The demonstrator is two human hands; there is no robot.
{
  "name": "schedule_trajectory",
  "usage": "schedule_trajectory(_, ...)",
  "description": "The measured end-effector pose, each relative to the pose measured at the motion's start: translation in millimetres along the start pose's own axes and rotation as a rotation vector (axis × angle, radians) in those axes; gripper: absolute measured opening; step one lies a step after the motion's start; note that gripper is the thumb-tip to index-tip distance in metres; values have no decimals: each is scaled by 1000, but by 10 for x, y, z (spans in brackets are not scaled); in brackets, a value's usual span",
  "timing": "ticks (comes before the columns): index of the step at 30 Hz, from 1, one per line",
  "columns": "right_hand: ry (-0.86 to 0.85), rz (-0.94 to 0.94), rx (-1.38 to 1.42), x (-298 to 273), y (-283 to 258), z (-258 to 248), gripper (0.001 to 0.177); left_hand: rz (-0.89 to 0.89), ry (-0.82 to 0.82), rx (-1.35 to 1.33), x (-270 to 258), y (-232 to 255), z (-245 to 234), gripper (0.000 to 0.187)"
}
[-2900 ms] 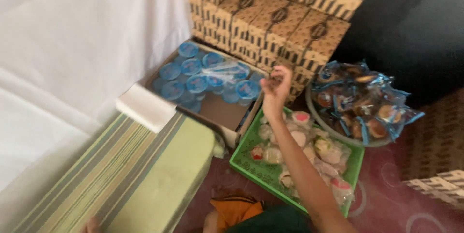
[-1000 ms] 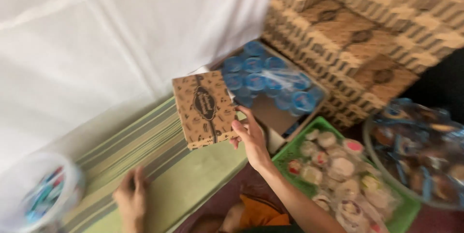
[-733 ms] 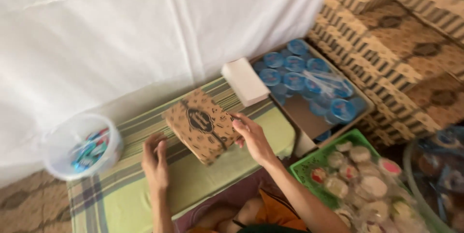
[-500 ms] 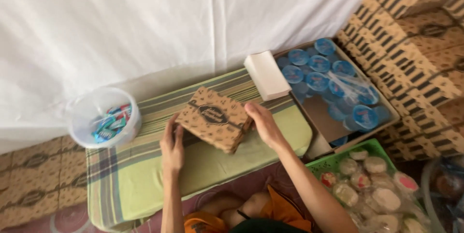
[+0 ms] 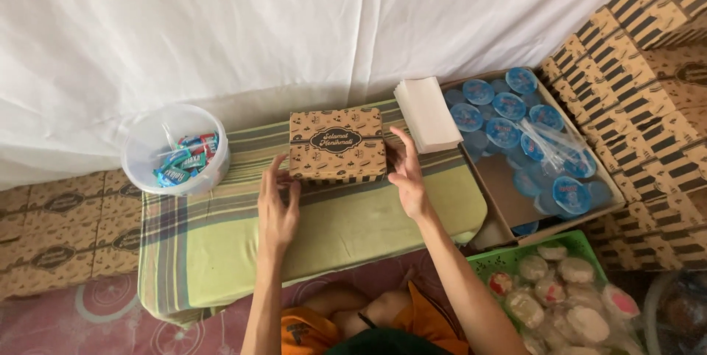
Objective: A person manually assembles a snack box by placing a folded napkin, a plastic cup of water, and several packaged snacks into a cardboard box before closing it.
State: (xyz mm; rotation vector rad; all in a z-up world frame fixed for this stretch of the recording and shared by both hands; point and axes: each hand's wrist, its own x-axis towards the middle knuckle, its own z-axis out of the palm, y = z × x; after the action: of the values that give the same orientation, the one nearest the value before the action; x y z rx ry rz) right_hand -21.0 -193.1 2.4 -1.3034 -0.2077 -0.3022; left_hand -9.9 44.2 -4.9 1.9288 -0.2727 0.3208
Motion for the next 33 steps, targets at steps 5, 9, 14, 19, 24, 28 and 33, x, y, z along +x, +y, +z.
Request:
schedule_trajectory(5,-78,55,-134,-30,-65,12,101,52,-100,179,-53,32,-11,74)
schedule_trajectory(9,-93,127,-321,22,-75,-6,112,24,-158,171,-96,74,-50,73)
schedule_trajectory(14,-97,144,-465,56,30,-97,122,11,-118,368,-120,108,-17,66)
schedule_trajectory(19,-84,133,-502,57,-1,-45,117,-11,-163,453,-90,273,-167,66)
schedule_trajectory(24,-98,131,-556,17,-136,42,109,28,-215,513,-33,385,-295,68)
schedule_trajectory(28,-91,136,-564,36,-34,-15,109,50,-178,507,-50,378,-276,69)
schedule_trajectory(33,-71,160,-547,37,-78,11,105,27,-174,457,-68,419,-279,67)
